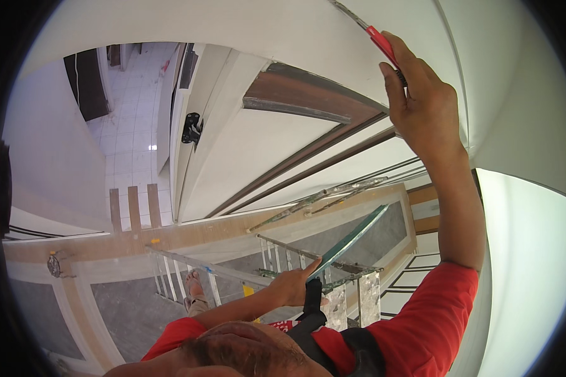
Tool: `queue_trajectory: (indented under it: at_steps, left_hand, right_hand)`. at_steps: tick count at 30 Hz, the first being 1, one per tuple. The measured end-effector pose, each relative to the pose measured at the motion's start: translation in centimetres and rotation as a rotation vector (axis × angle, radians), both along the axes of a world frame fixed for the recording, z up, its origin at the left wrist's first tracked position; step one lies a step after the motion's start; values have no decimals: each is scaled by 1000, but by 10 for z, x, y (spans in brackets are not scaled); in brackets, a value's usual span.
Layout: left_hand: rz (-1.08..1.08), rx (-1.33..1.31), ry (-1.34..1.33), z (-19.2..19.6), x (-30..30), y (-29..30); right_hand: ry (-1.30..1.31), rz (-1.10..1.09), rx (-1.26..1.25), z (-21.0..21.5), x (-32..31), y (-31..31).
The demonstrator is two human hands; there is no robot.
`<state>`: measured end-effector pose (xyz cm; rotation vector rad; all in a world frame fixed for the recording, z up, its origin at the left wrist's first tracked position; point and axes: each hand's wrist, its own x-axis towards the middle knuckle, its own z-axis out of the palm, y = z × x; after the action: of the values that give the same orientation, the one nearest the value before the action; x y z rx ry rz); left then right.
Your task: The person positions a green strip of molding against the top of a door frame and uses a red utility knife to trim the excess length. The person then scrapes the surface of the molding with the knife to smooth it.
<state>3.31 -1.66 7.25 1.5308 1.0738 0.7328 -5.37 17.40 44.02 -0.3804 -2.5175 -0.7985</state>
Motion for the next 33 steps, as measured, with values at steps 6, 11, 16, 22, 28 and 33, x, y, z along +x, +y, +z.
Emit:
queue_trajectory:
  at_steps: [6, 11, 16, 22, 28, 33]
  left_hand:
    - [2, 0, -6, 2, 0, -2]
    - [20, 0, 16, 6, -5, -3]
    - [14, -3, -13, 4, -1, -4]
    - [28, 33, 6, 2, -2, -2]
    - [-8, -8, -33, 2, -2, -3]
    - [9, -14, -12, 5, -5, -3]
  right_hand:
    - [-17, 71, 51, -1, -11, -5]
    - [-2, 10, 6, -6, 1, -1]
    - [-65, -34, 138, 4, 23, 21]
    - [4, 15, 82, -5, 16, 3]
    - [5, 65, 29, -3, 2, -1]
    - [-17, -1, 50, -3, 22, 11]
